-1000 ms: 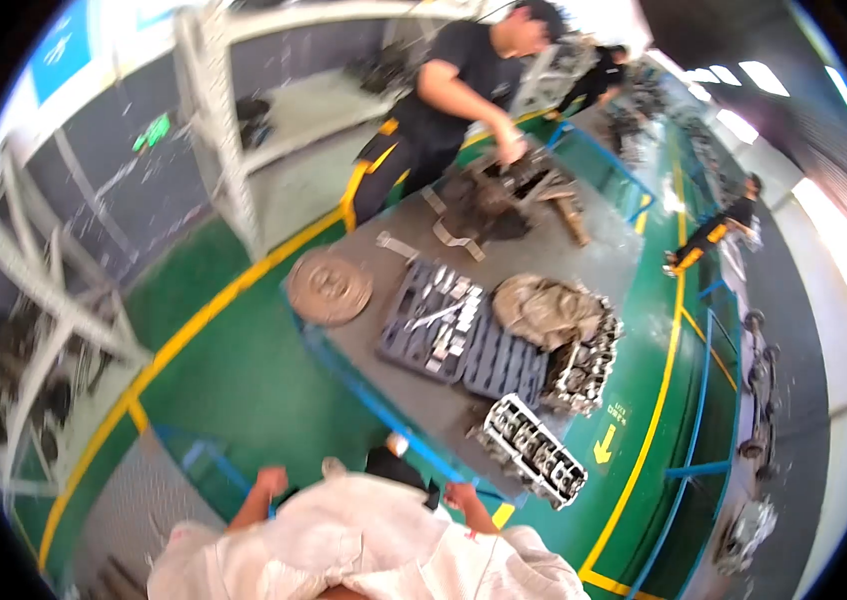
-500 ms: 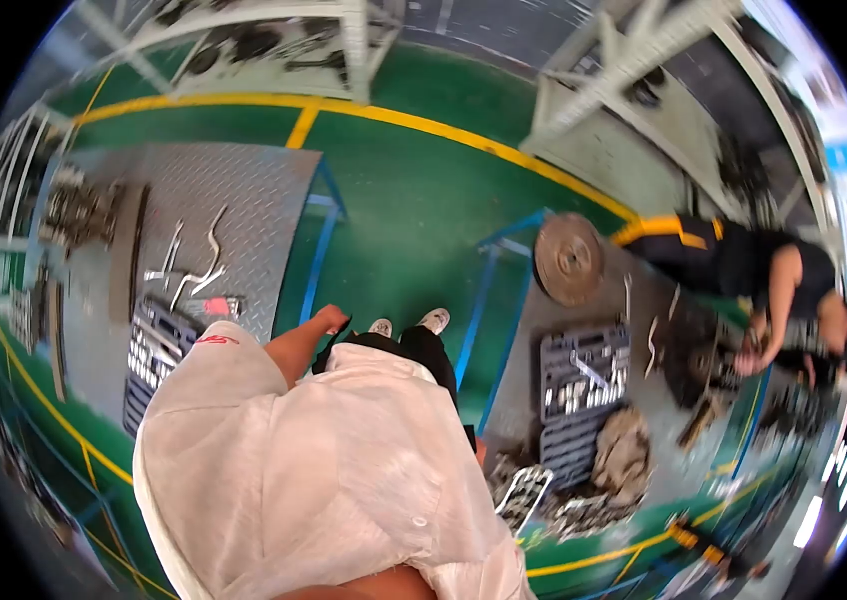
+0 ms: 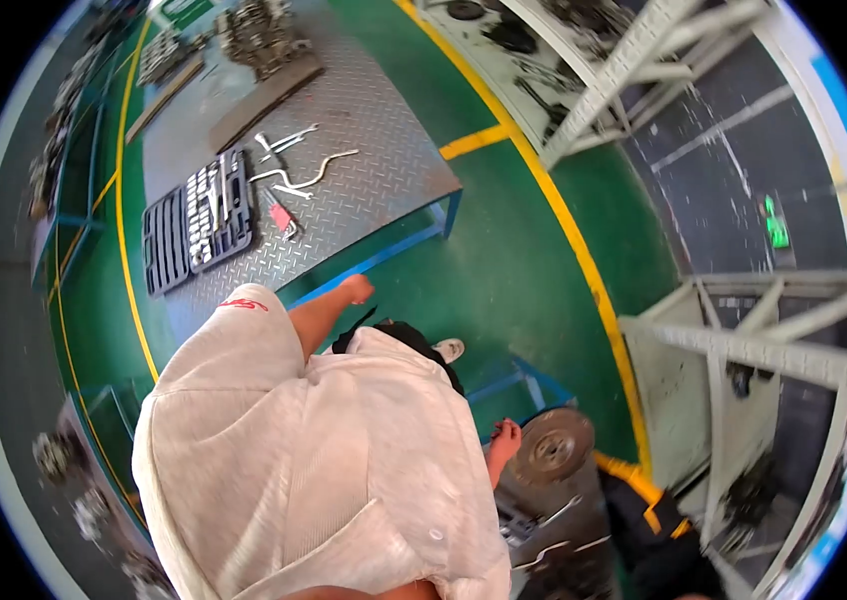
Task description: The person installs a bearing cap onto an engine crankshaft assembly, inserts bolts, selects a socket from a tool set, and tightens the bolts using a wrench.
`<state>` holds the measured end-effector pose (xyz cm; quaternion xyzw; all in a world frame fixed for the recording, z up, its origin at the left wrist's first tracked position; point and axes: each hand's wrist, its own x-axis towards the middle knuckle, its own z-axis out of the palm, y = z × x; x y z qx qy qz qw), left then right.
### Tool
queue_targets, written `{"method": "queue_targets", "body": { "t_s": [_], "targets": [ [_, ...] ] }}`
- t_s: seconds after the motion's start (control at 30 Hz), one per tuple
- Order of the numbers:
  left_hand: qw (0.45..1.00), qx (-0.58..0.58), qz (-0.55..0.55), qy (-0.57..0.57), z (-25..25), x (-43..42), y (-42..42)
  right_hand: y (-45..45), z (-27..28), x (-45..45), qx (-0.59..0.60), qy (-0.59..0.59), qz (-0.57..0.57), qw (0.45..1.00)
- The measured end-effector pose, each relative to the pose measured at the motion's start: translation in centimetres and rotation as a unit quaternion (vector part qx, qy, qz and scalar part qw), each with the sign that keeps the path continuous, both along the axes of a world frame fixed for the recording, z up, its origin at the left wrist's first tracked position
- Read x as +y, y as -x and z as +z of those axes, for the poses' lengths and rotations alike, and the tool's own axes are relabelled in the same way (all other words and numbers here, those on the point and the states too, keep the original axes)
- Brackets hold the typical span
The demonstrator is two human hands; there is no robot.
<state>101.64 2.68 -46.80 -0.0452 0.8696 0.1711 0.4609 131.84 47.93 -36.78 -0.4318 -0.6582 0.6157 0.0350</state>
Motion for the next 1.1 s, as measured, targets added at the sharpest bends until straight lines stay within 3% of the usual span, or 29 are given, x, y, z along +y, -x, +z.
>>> {"method": "queue_targets", "body": {
  "t_s": [0.03, 0.1, 0.2, 0.23, 0.3, 0.33, 0.37, 0.4, 0.43, 0.47, 0.53, 0.57, 0.6, 0.63, 0.67, 0.73, 0.77, 0.8, 0.83, 0.87, 0.97, 1.07, 1.1],
  "targets": [
    [1.0, 0.006, 0.027, -0.002, 0.6, 0.9, 0.2, 2.7, 0.3, 2.1, -0.018, 0.031, -0.014, 0.999],
    [0.976, 0.031, 0.205, -0.065, 2.1, 2.7, 0.8, 7.7, 0.2, 6.2, -0.039, 0.066, -0.012, 0.997],
    [0.937, 0.082, 0.325, -0.104, 3.0, 4.4, -0.3, 14.1, -1.8, 12.2, -0.099, 0.062, 0.112, 0.987],
    [0.94, 0.076, 0.323, -0.083, 3.2, 4.8, -0.7, 16.2, -1.7, 13.3, -0.125, 0.036, 0.14, 0.982],
    [0.983, 0.178, 0.033, 0.023, -4.5, 4.1, -2.4, 19.4, -4.0, 17.6, -0.089, -0.021, 0.364, 0.927],
    [0.988, 0.14, 0.06, 0.013, -4.9, 4.4, -3.1, 21.5, -4.7, 18.8, -0.132, -0.007, 0.381, 0.915],
    [0.982, 0.112, 0.151, 0.012, -6.4, 4.6, -4.0, 23.8, -3.8, 18.6, -0.194, -0.021, 0.375, 0.906],
    [0.976, 0.074, 0.203, 0.006, -4.8, 5.2, -4.5, 26.5, -4.5, 18.5, -0.187, -0.027, 0.382, 0.905],
    [0.922, 0.018, 0.387, -0.004, -3.3, 6.2, -4.9, 29.0, -5.2, 18.3, -0.19, -0.009, 0.367, 0.91],
    [0.974, 0.058, 0.214, 0.046, -7.6, 6.2, -6.5, 31.6, -5.3, 17.8, -0.195, 0.01, 0.349, 0.917],
    [0.867, -0.012, 0.495, 0.05, -5.7, 8.5, -6.1, 35.7, -5.5, 18.5, -0.213, 0.044, 0.297, 0.93],
    [0.87, -0.019, 0.49, 0.042, -5.9, 9.0, -4.7, 38.1, -5.2, 18.9, -0.222, 0.061, 0.27, 0.935],
    [0.933, -0.033, 0.356, 0.046, -6.3, 9.5, -4.6, 39.6, -4.1, 19.0, -0.236, 0.08, 0.24, 0.938],
    [0.975, -0.046, 0.212, 0.046, -6.2, 10.0, -4.8, 41.9, -2.0, 20.4, -0.209, 0.093, 0.308, 0.923],
    [0.976, -0.045, 0.208, 0.043, -8.3, 10.6, -3.8, 44.7, -0.8, 20.6, -0.233, 0.09, 0.303, 0.919],
    [0.896, 0.194, 0.383, 0.114, -12.7, 12.3, -1.2, 50.9, 0.7, 21.6, -0.24, 0.064, 0.345, 0.905],
    [0.823, 0.108, 0.557, -0.01, -10.7, 12.4, 2.3, 53.0, 2.3, 21.8, -0.233, 0.041, 0.387, 0.891],
    [0.632, 0.043, 0.765, -0.12, -8.1, 12.5, 6.0, 54.6, 3.5, 20.7, -0.206, 0.062, 0.275, 0.937],
    [0.442, -0.007, 0.887, -0.131, -4.4, 12.6, 10.2, 56.4, 3.8, 20.9, -0.21, 0.063, 0.266, 0.939],
    [0.441, -0.007, 0.888, -0.131, -4.2, 12.4, 11.7, 58.4, 4.0, 21.4, -0.213, 0.062, 0.262, 0.939],
    [0.232, 0.063, 0.958, -0.154, -5.4, 11.7, 16.1, 63.1, 2.1, 23.8, -0.266, 0.059, 0.284, 0.92],
    [0.2, 0.089, 0.958, -0.187, -3.3, 12.5, 19.0, 67.8, -3.1, 26.8, -0.324, 0.089, 0.266, 0.903],
    [0.194, 0.091, 0.959, -0.185, -3.7, 13.0, 19.1, 69.9, -2.5, 26.2, -0.328, 0.043, 0.306, 0.893]
  ]
}}
